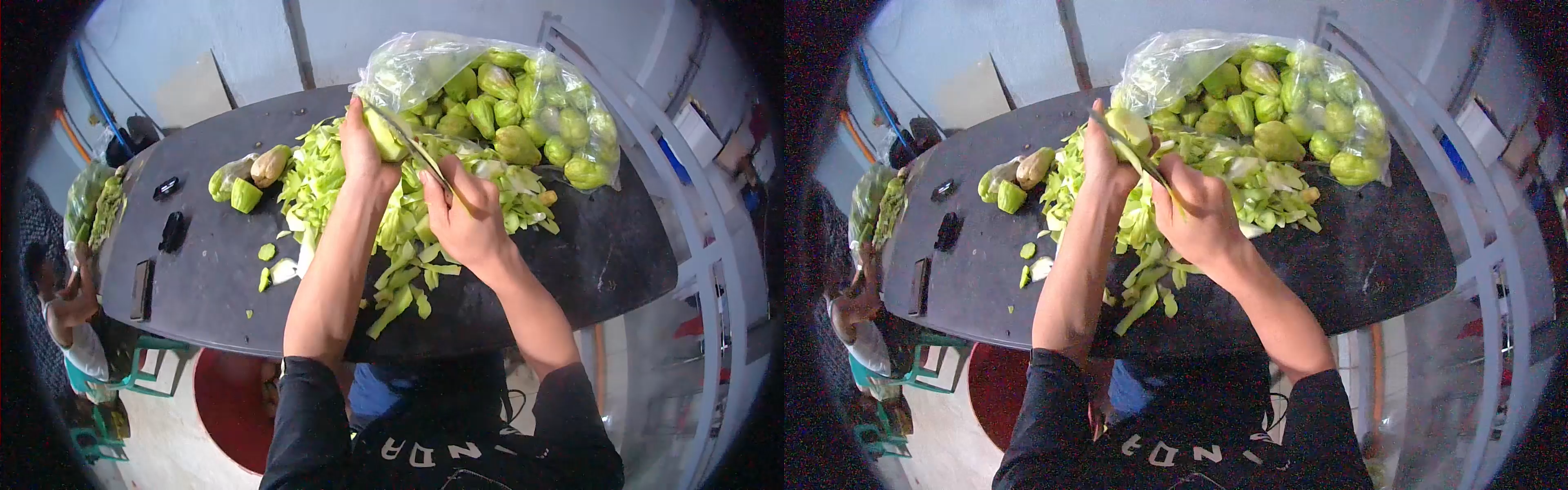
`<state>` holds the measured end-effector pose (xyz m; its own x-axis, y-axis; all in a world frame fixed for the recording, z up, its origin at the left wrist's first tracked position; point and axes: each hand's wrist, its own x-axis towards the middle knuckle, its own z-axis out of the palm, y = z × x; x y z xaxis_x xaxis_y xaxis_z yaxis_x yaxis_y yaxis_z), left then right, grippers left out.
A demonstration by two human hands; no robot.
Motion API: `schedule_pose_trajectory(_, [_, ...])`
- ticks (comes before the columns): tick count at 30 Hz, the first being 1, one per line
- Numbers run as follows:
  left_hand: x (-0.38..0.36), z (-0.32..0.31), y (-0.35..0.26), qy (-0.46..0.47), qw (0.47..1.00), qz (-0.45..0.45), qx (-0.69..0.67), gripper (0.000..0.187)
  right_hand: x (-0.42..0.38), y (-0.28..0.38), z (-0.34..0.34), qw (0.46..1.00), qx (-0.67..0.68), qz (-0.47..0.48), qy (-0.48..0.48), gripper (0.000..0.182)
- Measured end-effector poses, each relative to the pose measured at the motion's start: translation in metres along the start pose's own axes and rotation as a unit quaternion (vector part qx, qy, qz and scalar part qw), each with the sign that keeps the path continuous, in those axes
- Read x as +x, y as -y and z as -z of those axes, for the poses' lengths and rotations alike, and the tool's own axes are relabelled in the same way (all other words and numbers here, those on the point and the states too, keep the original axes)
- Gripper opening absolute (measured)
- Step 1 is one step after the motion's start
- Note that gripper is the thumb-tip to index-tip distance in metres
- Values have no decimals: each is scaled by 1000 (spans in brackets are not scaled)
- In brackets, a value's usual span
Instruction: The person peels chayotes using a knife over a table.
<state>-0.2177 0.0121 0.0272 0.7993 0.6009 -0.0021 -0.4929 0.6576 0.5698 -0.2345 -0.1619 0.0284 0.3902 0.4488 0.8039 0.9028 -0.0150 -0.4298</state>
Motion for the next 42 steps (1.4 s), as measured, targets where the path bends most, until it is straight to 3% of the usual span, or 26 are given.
schedule_pose_trajectory(4, [-4, -4, 0, -31, 999, -23, 33, 49, -1, -5, -1, 998, 19, -50, 17, 6])
schedule_pose_trajectory(12, [-6, 2, -5, -62, 997, -34, 9, 47, -3, 10, 5, 999, -21, 23, -15, 9])
schedule_pose_trajectory(18, [-8, 3, 1, -29, 999, -37, 20, 47, -4, -6, -4, 999, -18, -14, 27, 6])
schedule_pose_trajectory(20, [-7, 3, 4, -24, 999, -41, 4, 47, -5, 2, -2, 996, 18, -73, 52, 10])
schedule_pose_trajectory(26, [-21, -3, -4, 1, 999, -39, 15, 46, -11, 6, 2, 1000, -16, 9, -10, 9])
schedule_pose_trajectory(29, [-15, 3, -5, -57, 998, -27, 8, 45, -8, 24, 10, 1000, 16, -17, -8, 11])
schedule_pose_trajectory(34, [-15, 6, 4, -29, 998, -53, 26, 45, -12, 0, -6, 1000, -6, -25, 10, 6])
schedule_pose_trajectory(37, [-18, 8, 7, -37, 998, -39, 13, 43, -14, 1, -6, 999, -7, -34, 15, 5])
schedule_pose_trajectory(42, [-42, 1, -14, 29, 999, 13, -5, 32, -23, 6, -6, 999, -20, -18, 18, 10])
